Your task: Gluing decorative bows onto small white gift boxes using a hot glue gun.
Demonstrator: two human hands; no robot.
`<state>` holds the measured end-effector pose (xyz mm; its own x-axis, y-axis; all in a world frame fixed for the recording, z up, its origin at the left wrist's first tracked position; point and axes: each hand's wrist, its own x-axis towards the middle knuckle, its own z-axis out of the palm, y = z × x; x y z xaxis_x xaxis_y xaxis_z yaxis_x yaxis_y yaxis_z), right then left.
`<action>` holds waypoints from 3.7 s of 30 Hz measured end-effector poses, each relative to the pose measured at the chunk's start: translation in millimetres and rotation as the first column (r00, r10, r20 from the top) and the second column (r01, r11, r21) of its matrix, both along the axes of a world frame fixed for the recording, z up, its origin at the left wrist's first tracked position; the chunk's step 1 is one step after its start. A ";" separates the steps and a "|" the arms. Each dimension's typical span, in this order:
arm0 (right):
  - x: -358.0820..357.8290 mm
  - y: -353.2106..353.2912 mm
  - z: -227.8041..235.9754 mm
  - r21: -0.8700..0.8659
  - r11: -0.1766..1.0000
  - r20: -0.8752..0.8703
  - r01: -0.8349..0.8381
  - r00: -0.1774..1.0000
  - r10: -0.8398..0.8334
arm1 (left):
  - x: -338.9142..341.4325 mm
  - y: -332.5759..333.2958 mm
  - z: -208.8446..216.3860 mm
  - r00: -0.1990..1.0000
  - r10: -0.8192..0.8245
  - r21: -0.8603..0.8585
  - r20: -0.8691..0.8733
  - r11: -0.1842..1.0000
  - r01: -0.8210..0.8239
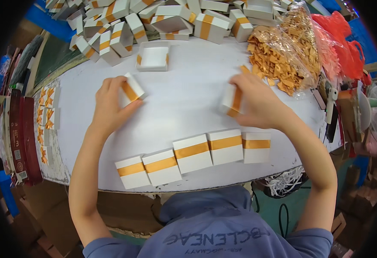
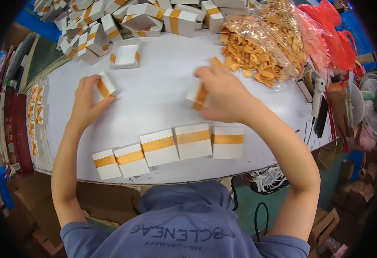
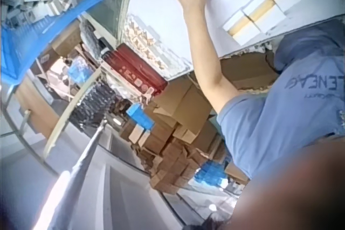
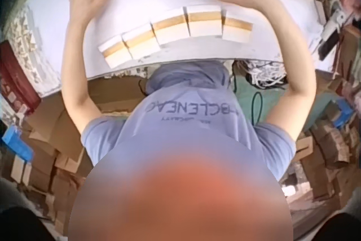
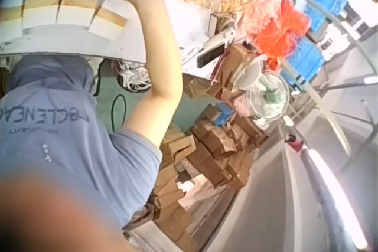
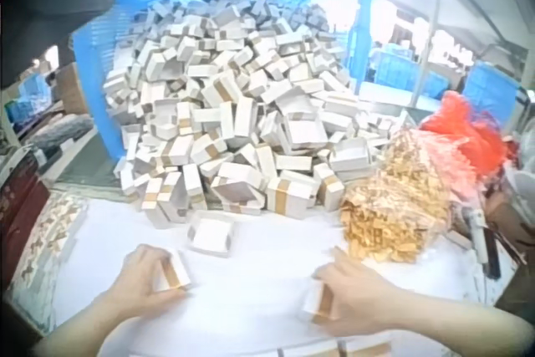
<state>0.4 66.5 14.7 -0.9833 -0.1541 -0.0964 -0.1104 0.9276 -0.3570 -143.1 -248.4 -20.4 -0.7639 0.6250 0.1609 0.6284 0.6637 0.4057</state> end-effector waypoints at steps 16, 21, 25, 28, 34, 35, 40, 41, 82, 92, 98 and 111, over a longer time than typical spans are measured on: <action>56.7 43.0 -17.9 -0.203 0.923 0.020 0.328 0.943 -0.331 | 16.4 28.8 32.6 0.975 0.218 -0.398 -0.036 0.892 -0.214; 70.0 50.2 -20.7 -0.189 0.861 -0.010 0.472 0.876 -0.482 | -26.9 55.2 -2.1 0.933 -0.141 -0.130 -0.330 0.986 0.103; 107.7 70.1 -11.0 0.006 0.774 0.053 0.633 0.773 -0.633 | -31.3 48.5 12.8 0.954 0.035 0.170 0.298 0.981 -0.089; 107.1 63.0 11.0 0.301 0.783 0.230 0.545 0.755 -0.614 | -26.9 -1.2 18.9 0.672 -0.263 0.634 0.692 0.666 -0.393; -51.1 12.9 9.2 0.042 0.996 -0.615 0.076 0.788 -0.035 | 42.8 -117.1 -8.1 0.306 -0.225 0.359 0.925 0.252 -0.899; -81.8 15.4 2.4 0.135 0.989 -0.742 0.058 0.667 0.062 | 48.9 -114.6 -6.9 0.314 -0.214 0.362 0.925 0.243 -0.900; -124.6 16.6 -19.1 0.095 0.988 -0.615 0.119 0.788 -0.036 | 56.7 -122.3 -5.0 0.636 0.478 0.149 0.606 0.717 -0.681; -116.2 6.7 -16.4 0.044 0.988 -0.582 0.145 0.808 -0.093 | 58.6 -114.4 4.1 0.824 0.545 0.029 0.151 0.831 -0.555; -8.1 54.4 -12.1 -0.810 -0.020 0.564 0.586 0.770 -0.299 | 39.9 83.2 3.2 1.000 -0.030 -0.158 -0.007 0.987 0.029; -33.6 38.4 -11.9 -0.517 0.709 0.409 0.479 0.866 -0.287 | 46.9 54.5 26.0 0.962 -0.253 -0.279 0.105 0.921 0.273; -84.8 13.7 -15.4 0.021 0.996 -0.457 -0.089 0.885 0.089 | 59.8 112.7 37.5 0.784 -0.587 0.014 0.203 0.802 0.597; 22.6 46.3 17.9 -0.080 0.958 -0.147 0.277 0.947 -0.286 | 69.3 149.4 25.2 0.832 -0.525 -0.246 0.176 0.795 0.554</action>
